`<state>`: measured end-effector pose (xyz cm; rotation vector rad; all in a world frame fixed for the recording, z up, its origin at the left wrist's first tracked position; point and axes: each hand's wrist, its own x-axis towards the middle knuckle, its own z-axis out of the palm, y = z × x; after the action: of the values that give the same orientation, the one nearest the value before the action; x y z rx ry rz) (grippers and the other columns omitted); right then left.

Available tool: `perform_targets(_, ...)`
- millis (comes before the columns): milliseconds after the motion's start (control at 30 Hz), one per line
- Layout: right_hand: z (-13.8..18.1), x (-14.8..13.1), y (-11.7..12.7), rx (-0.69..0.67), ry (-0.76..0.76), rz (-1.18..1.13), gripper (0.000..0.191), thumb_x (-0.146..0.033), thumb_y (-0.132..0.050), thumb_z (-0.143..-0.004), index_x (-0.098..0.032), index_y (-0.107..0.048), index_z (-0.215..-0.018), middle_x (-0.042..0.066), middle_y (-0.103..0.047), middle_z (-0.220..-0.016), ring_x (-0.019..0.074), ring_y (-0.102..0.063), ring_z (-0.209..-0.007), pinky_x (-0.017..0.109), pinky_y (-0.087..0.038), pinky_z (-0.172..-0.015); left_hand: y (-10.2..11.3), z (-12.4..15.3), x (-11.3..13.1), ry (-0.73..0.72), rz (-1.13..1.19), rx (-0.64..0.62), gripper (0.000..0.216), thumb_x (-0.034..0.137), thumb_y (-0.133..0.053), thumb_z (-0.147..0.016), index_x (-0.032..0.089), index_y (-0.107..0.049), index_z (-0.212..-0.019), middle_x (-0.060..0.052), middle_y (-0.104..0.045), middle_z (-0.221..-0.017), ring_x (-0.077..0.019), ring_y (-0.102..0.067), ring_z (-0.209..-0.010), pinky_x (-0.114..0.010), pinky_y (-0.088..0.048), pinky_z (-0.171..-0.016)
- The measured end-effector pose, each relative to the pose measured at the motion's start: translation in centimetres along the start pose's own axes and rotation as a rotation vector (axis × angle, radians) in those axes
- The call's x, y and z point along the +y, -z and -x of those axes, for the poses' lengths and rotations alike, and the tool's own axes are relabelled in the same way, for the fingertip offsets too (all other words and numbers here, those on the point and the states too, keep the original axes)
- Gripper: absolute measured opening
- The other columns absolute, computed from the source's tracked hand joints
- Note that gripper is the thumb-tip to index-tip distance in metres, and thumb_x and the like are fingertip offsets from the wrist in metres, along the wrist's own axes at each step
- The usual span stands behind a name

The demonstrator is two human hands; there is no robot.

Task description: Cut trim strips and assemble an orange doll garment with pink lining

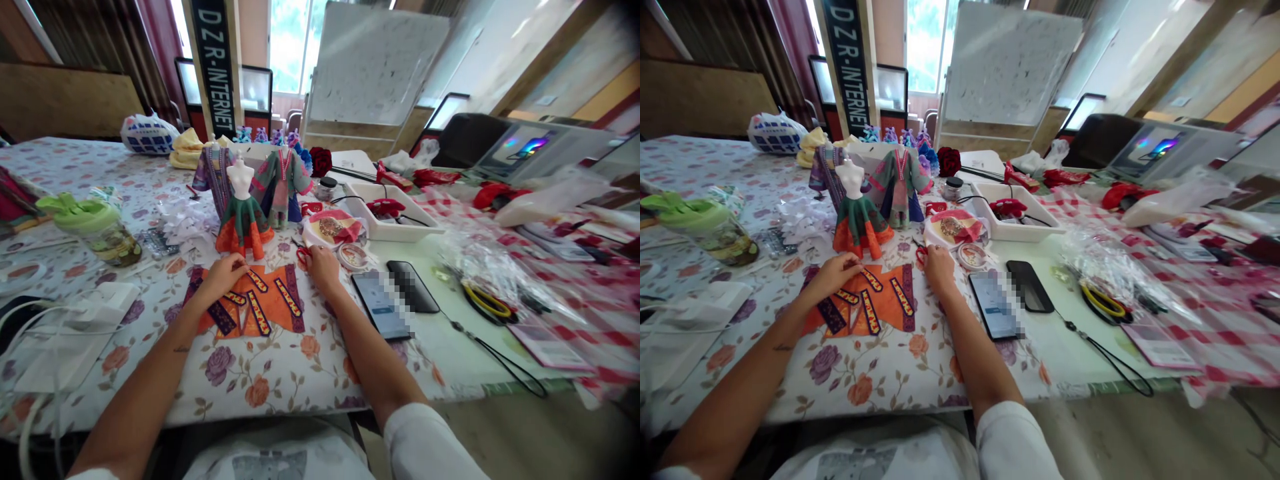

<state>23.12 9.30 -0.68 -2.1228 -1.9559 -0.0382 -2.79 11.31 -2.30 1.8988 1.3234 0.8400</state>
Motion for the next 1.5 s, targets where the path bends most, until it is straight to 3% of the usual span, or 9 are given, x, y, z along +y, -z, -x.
perform_targets(133, 1.6, -0.8, 0.6, 0.041, 0.022, -0.075, 0.027, -0.028, -0.042, -0.094, -0.015, -0.061, -0.108, 0.014, -0.064, -0.107, 0.0247, -0.057, -0.101, 0.031, -0.042, -0.078, 0.3, 0.1, 0.8, 0.04, 0.223, -0.013, 0.033, 0.049, -0.06, -0.071, 0.018, -0.053, -0.082, -0.002, -0.062, -0.078, -0.0183, -0.062, -0.071, -0.031, -0.052, -0.064)
perform_targets(267, 6.0, -0.3, 2.0, 0.058, 0.098, -0.19, 0.021, -0.025, -0.045, -0.091, -0.019, -0.06, -0.104, 0.008, -0.067, -0.098, 0.0205, -0.06, -0.092, 0.03, -0.044, -0.081, 0.5, 0.9, 3.0, 0.057, 0.442, -0.077, 0.037, 0.046, -0.07, -0.067, 0.017, -0.057, -0.087, -0.003, -0.063, -0.086, -0.017, -0.062, -0.077, -0.03, -0.054, -0.068)
perform_targets(400, 12.5, 5.4, 2.5, 0.373, 0.121, -0.475, 0.02, -0.026, -0.045, -0.09, -0.02, -0.057, -0.104, 0.009, -0.065, -0.102, 0.0227, -0.059, -0.096, 0.037, -0.045, -0.086, 0.4, 2.1, 4.8, 0.071, 0.564, -0.208, 0.031, 0.036, -0.075, -0.067, 0.018, -0.061, -0.087, -0.003, -0.064, -0.088, -0.016, -0.062, -0.081, -0.029, -0.053, -0.074)
perform_targets(467, 15.4, 9.3, 2.2, 0.489, 0.01, -0.361, 0.023, -0.026, -0.046, -0.087, -0.018, -0.057, -0.106, 0.01, -0.065, -0.099, 0.0246, -0.058, -0.093, 0.041, -0.044, -0.085, 0.1, 2.3, 5.0, 0.078, 0.537, -0.222, 0.029, 0.035, -0.075, -0.067, 0.019, -0.063, -0.087, -0.003, -0.066, -0.09, -0.0168, -0.062, -0.085, -0.031, -0.052, -0.079)
perform_targets(567, 18.0, 13.4, 1.5, 0.487, -0.036, -0.173, 0.029, -0.026, -0.047, -0.085, -0.016, -0.055, -0.111, 0.011, -0.065, -0.103, 0.0273, -0.056, -0.096, 0.047, -0.038, -0.092, -0.3, 2.3, 4.9, 0.102, 0.526, -0.191, 0.028, 0.035, -0.075, -0.067, 0.019, -0.064, -0.087, -0.003, -0.067, -0.091, -0.017, -0.063, -0.087, -0.032, -0.051, -0.084)
perform_targets(1100, 18.3, 14.5, 0.8, 0.351, 0.007, -0.145, 0.034, -0.023, -0.044, -0.087, -0.016, -0.049, -0.12, 0.012, -0.062, -0.113, 0.0295, -0.051, -0.107, 0.05, -0.033, -0.095, -1.2, 2.6, 5.1, 0.211, 0.525, -0.135, 0.035, 0.035, -0.081, -0.058, 0.019, -0.068, -0.086, -0.001, -0.069, -0.09, -0.0144, -0.063, -0.082, -0.028, -0.05, -0.083)
perform_targets(1267, 18.3, 14.5, 0.8, 0.463, -0.052, -0.154, 0.033, -0.03, -0.044, -0.088, -0.015, -0.051, -0.116, 0.014, -0.062, -0.11, 0.0303, -0.053, -0.103, 0.05, -0.036, -0.093, -1.4, 2.4, 5.3, 0.247, 0.53, -0.139, 0.033, 0.033, -0.082, -0.058, 0.019, -0.068, -0.084, 0.0, -0.067, -0.085, -0.013, -0.062, -0.078, -0.026, -0.049, -0.079)
perform_targets(1367, 18.3, 14.7, 0.9, 0.462, -0.179, -0.137, 0.05, -0.047, -0.049, -0.085, -0.011, -0.048, -0.12, 0.018, -0.061, -0.108, 0.0327, -0.056, -0.098, 0.05, -0.04, -0.087, -1.3, 2.4, 5.3, 0.247, 0.533, -0.136, 0.031, 0.032, -0.081, -0.059, 0.019, -0.068, -0.084, 0.0, -0.067, -0.085, -0.0124, -0.061, -0.078, -0.024, -0.049, -0.079)
perform_targets(1500, 18.6, 14.9, 1.0, 0.27, -0.21, -0.12, 0.086, -0.068, -0.059, -0.072, -0.012, -0.037, -0.134, 0.02, -0.06, -0.114, 0.036, -0.056, -0.101, 0.052, -0.042, -0.085, -1.2, 2.5, 5.0, 0.233, 0.501, -0.124, 0.028, 0.033, -0.079, -0.062, 0.02, -0.068, -0.084, -0.001, -0.067, -0.087, -0.014, -0.062, -0.081, -0.026, -0.049, -0.08)
